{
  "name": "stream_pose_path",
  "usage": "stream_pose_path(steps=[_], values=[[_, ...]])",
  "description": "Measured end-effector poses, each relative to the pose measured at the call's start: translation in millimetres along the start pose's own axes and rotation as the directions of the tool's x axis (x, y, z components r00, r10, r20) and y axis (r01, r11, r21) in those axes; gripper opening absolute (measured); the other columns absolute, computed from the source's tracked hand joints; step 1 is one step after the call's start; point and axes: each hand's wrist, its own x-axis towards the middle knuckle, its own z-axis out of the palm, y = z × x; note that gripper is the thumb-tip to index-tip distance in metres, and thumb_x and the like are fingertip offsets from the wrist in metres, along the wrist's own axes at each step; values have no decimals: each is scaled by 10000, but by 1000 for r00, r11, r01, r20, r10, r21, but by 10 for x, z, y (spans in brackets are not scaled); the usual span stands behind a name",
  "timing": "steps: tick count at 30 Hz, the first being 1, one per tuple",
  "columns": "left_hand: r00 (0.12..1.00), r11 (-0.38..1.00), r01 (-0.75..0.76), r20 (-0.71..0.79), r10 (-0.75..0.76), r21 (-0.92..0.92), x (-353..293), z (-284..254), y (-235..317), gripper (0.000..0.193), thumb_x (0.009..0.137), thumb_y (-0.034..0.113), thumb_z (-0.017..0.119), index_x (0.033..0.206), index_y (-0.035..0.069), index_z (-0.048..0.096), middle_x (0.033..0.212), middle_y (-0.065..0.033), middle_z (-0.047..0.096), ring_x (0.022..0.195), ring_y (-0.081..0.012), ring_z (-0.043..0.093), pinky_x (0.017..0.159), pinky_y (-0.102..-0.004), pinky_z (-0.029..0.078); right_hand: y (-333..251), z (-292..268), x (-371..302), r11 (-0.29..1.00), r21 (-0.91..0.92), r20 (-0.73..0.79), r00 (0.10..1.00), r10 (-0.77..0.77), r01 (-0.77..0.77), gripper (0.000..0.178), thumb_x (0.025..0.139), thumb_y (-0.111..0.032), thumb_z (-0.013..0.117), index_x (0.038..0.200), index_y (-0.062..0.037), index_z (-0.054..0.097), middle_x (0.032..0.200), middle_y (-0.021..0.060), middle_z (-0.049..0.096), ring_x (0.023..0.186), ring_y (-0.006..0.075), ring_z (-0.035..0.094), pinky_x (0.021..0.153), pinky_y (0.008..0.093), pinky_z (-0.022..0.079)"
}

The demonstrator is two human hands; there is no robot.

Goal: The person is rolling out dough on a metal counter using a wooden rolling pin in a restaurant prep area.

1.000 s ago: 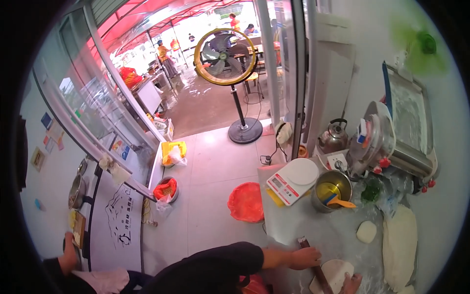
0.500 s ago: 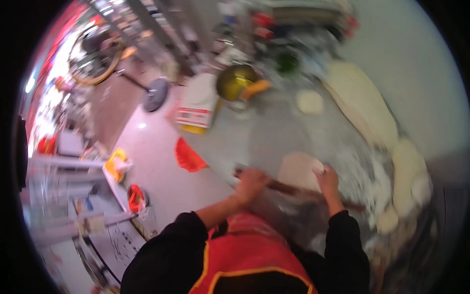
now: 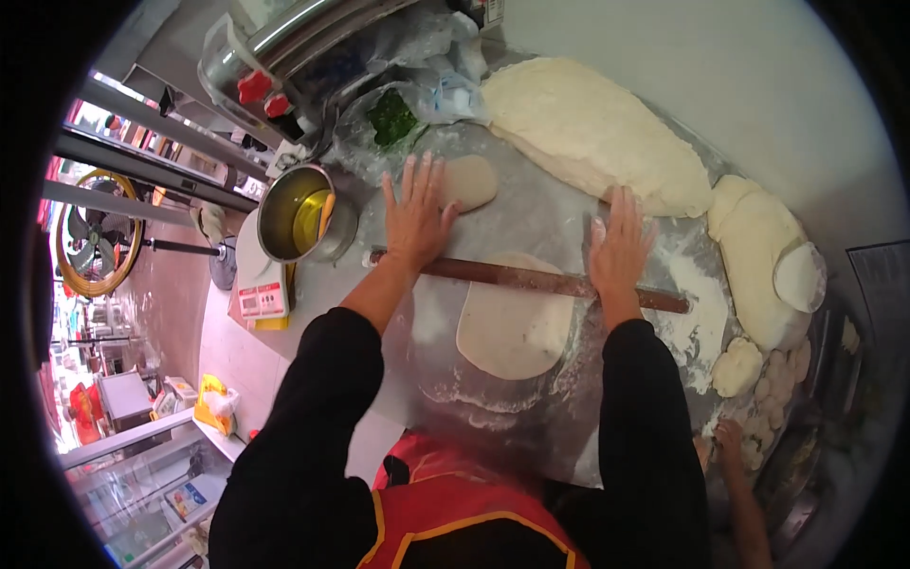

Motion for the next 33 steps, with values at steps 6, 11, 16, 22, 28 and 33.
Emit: stream_pose_path(steps=[6, 11, 16, 22, 28, 33], values=[[968, 990, 27, 250, 9, -140, -1322, -402, 148, 710, 850, 398, 602, 1389, -5, 377, 1429, -197, 393, 1358, -327, 331, 1133, -528, 172, -170, -507, -1294, 976, 202, 159, 981, -110, 77, 606, 914, -231, 504, 1431, 16, 306, 1443, 251, 352, 1343, 385, 336, 1092, 543, 227], [979, 953, -38, 181, 95, -300, -1926, -445, 56, 704, 820, 367, 632, 1366, -16, 407, 1414, -206, 413, 1344, -334, 357, 1130, -517, 193, 82, -611, -1756, 978, 180, 243, 959, -149, 106, 529, 927, -213, 482, 1393, 13, 374, 1444, 216, 374, 1335, 356, 359, 1077, 558, 240], [930, 991, 69, 367, -22, -115, -1652, -589, 114, 730, 820, 356, 629, 1400, -1, 366, 1464, -199, 352, 1392, -338, 277, 1131, -518, 184, -75, -705, -1572, 988, 155, 241, 970, -41, 3, 541, 930, -210, 461, 1405, 21, 344, 1456, 207, 357, 1351, 351, 330, 1104, 518, 220], [927, 972, 79, 374, 11, -223, -2419, -880, 268, 783, 825, 382, 593, 1441, 9, 285, 1479, -181, 329, 1408, -336, 232, 1136, -552, 110, -88, -961, -2556, 997, 83, 301, 953, -21, -4, 663, 903, -272, 502, 1433, 44, 259, 1480, 218, 297, 1366, 366, 289, 1116, 551, 172], [958, 994, 27, 286, 4, -107, -1095, -410, 126, 683, 873, 403, 556, 1399, 11, 365, 1457, -170, 369, 1390, -293, 278, 1134, -519, 150, 18, -542, -1250, 997, 70, 131, 991, 23, -33, 567, 956, -252, 465, 1433, 10, 305, 1443, 231, 362, 1332, 380, 342, 1101, 500, 231], [925, 993, 24, 379, 23, -118, -2282, -721, -62, 523, 861, 284, 549, 1301, 14, 467, 1360, -177, 459, 1292, -357, 395, 1082, -536, 270, -258, -683, -2148, 981, 138, 383, 921, 74, -137, 593, 893, -223, 543, 1394, 44, 374, 1411, 252, 408, 1326, 388, 361, 1110, 482, 228]])
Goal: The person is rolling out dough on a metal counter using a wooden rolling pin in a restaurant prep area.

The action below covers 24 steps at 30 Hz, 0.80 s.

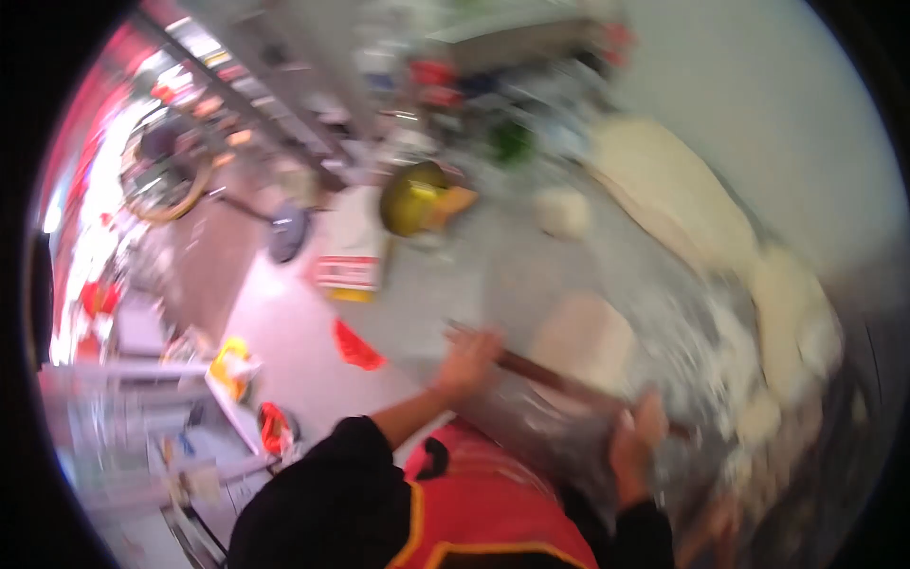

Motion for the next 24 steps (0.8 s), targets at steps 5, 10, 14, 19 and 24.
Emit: stream_pose_path(steps=[5, 10, 14, 19, 24], values=[[925, 925, -366, -152, 349, -99, 541, 335, 35, 106, 712, 138, 625, 814, 113, 637, 837, -71, 621, 863, -263, 610, 790, -399, 475, 678, 478, 1097, 979, 177, -16, 995, 102, -97, 555, 851, -55, 580, 1355, 74, 385, 1285, 217, 519, 1233, 339, 472, 1045, 407, 375], [959, 951, -257, -169, 228, -172, 164, 293, 352, 131, 677, 134, 660, 805, 127, 632, 832, -65, 614, 880, -257, 614, 776, -382, 468, -339, -120, 1614, 982, 134, 486, 873, 49, -130, 603, 833, -245, 692, 1304, 64, 479, 1301, 222, 532, 1177, 325, 494, 1011, 393, 377], [977, 953, -215, -41, 211, -213, 25, 386, 550, 130, 669, 120, 667, 798, 113, 655, 850, -87, 639, 887, -271, 635, 774, -387, 482, -224, -7, 1511, 941, 336, 335, 939, -82, -37, 554, 819, -188, 702, 1271, 71, 513, 1293, 208, 545, 1133, 296, 515, 990, 369, 398], [947, 912, -317, -34, 319, -259, -160, 239, 699, 94, 692, 112, 656, 782, 86, 669, 835, -90, 661, 852, -282, 657, 729, -398, 517, -74, -130, 1448, 607, 741, 413, 908, -72, -289, 467, 831, -130, 643, 1243, 57, 531, 1207, 181, 590, 1038, 281, 578, 923, 372, 452], [946, 906, -284, 61, 318, -314, -402, -69, 583, 150, 746, 186, 607, 850, 98, 669, 847, -107, 647, 808, -307, 657, 690, -431, 536, 127, -1258, 903, 467, 800, 407, 913, 41, -377, 537, 787, -44, 644, 1289, 24, 465, 1172, 144, 589, 1010, 258, 594, 861, 341, 494]])
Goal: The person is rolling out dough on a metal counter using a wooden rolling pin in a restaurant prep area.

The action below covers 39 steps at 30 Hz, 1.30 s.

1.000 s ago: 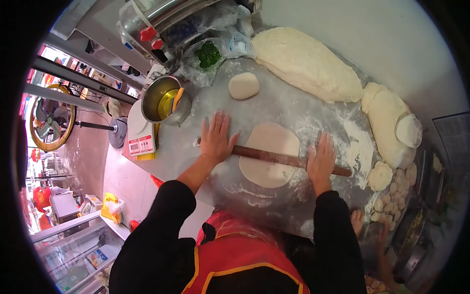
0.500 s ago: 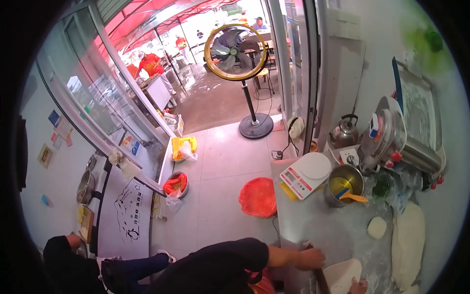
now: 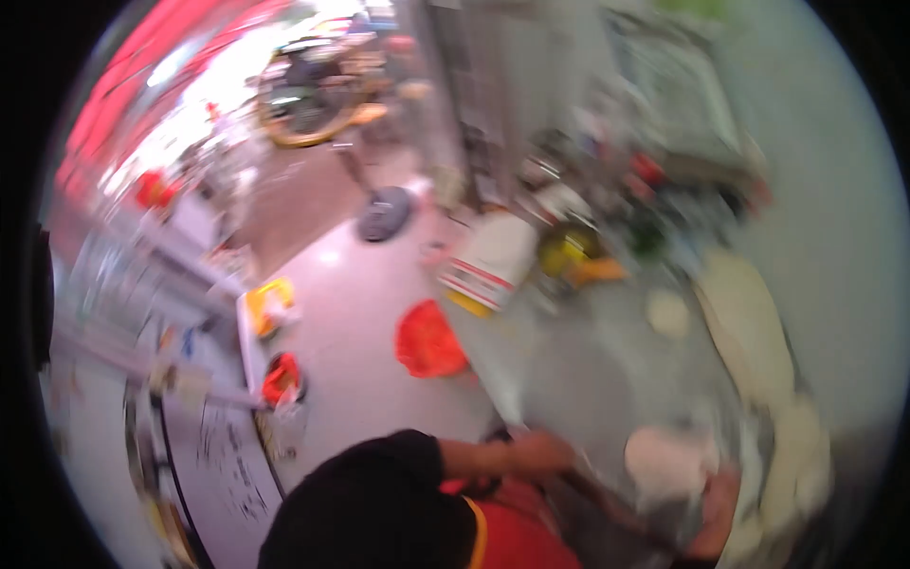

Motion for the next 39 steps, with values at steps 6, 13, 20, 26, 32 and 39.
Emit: stream_pose_path(steps=[6, 13, 20, 26, 32, 39], values=[[995, 1000, -20, 99, 20, -3, -119, -306, 10, 293, 740, 200, 635, 1003, 88, 574, 930, -114, 608, 904, -325, 615, 737, -452, 518, -539, -135, -258, 469, -804, 5, 792, -610, 366, 164, 744, -68, 627, 898, -20, 654, 760, 204, 627, 694, 330, 633, 612, 385, 479], [981, 995, -103, 164, 104, -14, 8, -182, 120, 257, 716, 200, 648, 927, 86, 555, 897, -114, 602, 876, -306, 617, 710, -429, 522, 1100, 995, -40, 519, -842, -162, 849, -503, 146, 236, 795, -49, 528, 1004, -77, 632, 903, 168, 659, 838, 378, 634, 745, 460, 511], [991, 996, -47, 130, 37, 75, 22, -374, -208, 302, 691, 194, 673, 958, 101, 567, 899, -88, 601, 855, -293, 609, 704, -428, 507, 904, 1229, -893, 675, -672, -28, 901, -434, 305, 459, 852, -220, 599, 1259, -26, 512, 1221, 198, 563, 1171, 362, 498, 1040, 452, 352], [995, 979, -15, -92, 35, 204, 523, -282, -514, 483, 790, 274, 636, 1228, 107, 523, 1187, -102, 561, 1137, -310, 505, 986, -472, 365, 1487, 891, -1118, 431, -902, -216, 841, -496, 22, 507, 862, -218, 591, 1321, -42, 467, 1305, 169, 504, 1227, 350, 456, 1070, 533, 283], [990, 890, 136, -83, -111, 436, 1695, -346, -666, 679, 909, 443, 494, 1442, 64, 313, 1487, -120, 327, 1394, -320, 247, 1125, -546, 141, 1158, 507, -155, 404, -902, -359, 779, -514, -150, 595, 941, -282, 473, 1457, -55, 283, 1483, 164, 325, 1365, 337, 299, 1103, 571, 179], [949, 854, 112, -311, 60, 508, 2823, -482, -886, 682, 921, 473, 463, 1442, 61, 310, 1504, -125, 299, 1411, -284, 227, 1138, -528, 130, 900, -8, 726, 393, -899, -423, 613, -668, -192, 552, 964, -285, 434, 1449, -52, 310, 1475, 171, 340, 1361, 347, 309, 1108, 553, 182]])
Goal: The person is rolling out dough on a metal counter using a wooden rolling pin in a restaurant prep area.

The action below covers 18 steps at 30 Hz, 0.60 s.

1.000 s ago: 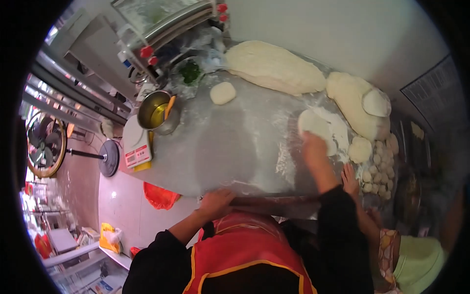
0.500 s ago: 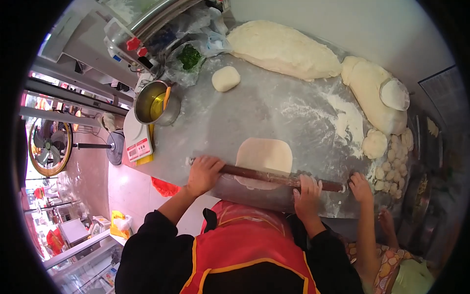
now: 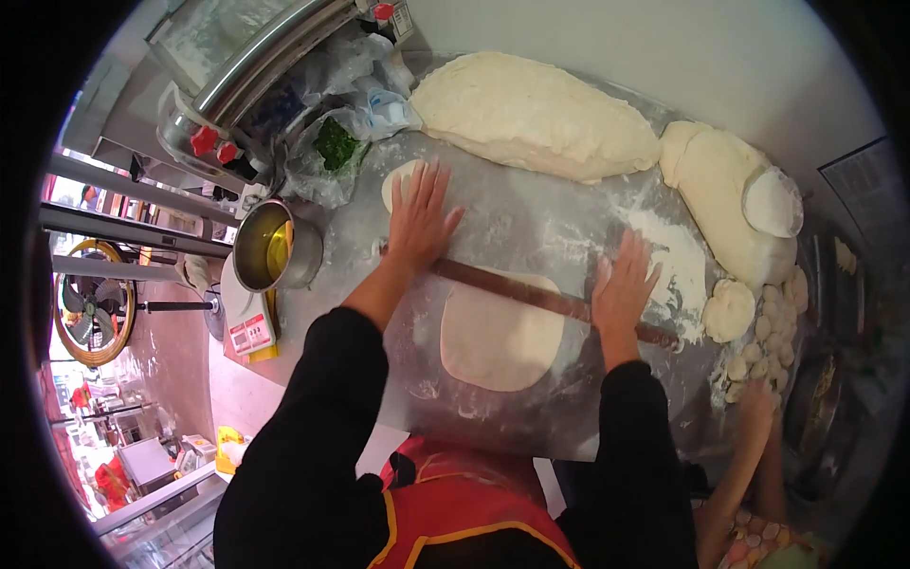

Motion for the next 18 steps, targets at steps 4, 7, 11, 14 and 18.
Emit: stream_pose_path(steps=[4, 7, 11, 14, 18], values=[[972, 975, 46, 236, 7, -218, -1412, -250, 33, 614, 918, 378, 505, 1403, 36, 347, 1462, -162, 351, 1375, -320, 289, 1131, -523, 169, -245, -547, -1252, 981, 196, 236, 970, -56, 9, 578, 905, -201, 483, 1412, 34, 334, 1446, 209, 375, 1365, 345, 318, 1104, 550, 189], [965, 958, 70, 260, 5, -278, -1818, -272, -79, 560, 911, 340, 518, 1353, 15, 404, 1421, -191, 399, 1346, -334, 336, 1121, -524, 203, -327, -768, -1674, 984, 176, 494, 867, -64, -28, 542, 922, -216, 464, 1404, 11, 367, 1444, 206, 382, 1357, 344, 334, 1106, 532, 198], [999, 968, 15, 41, -5, -251, -1003, -336, -96, 546, 908, 346, 520, 1320, -3, 445, 1389, -203, 436, 1328, -341, 360, 1125, -501, 205, -171, -481, -967, 975, 190, 207, 975, 77, -117, 507, 943, -222, 454, 1408, -31, 382, 1434, 205, 392, 1344, 338, 347, 1100, 559, 185], [966, 964, 94, 256, -27, -251, -1651, -467, 4, 629, 861, 365, 592, 1346, -3, 433, 1420, -183, 414, 1349, -338, 341, 1130, -517, 188, -332, -643, -1561, 984, 167, 325, 946, 6, -64, 538, 932, -238, 457, 1407, -6, 360, 1448, 208, 368, 1360, 343, 315, 1110, 560, 160], [961, 952, 118, 275, -37, -282, -2263, -649, 96, 699, 845, 403, 582, 1381, -5, 397, 1451, -185, 382, 1382, -338, 297, 1133, -546, 134, -365, -960, -2278, 990, 142, 362, 930, -60, 9, 593, 914, -248, 475, 1427, 3, 314, 1464, 209, 343, 1355, 374, 314, 1121, 543, 158]])
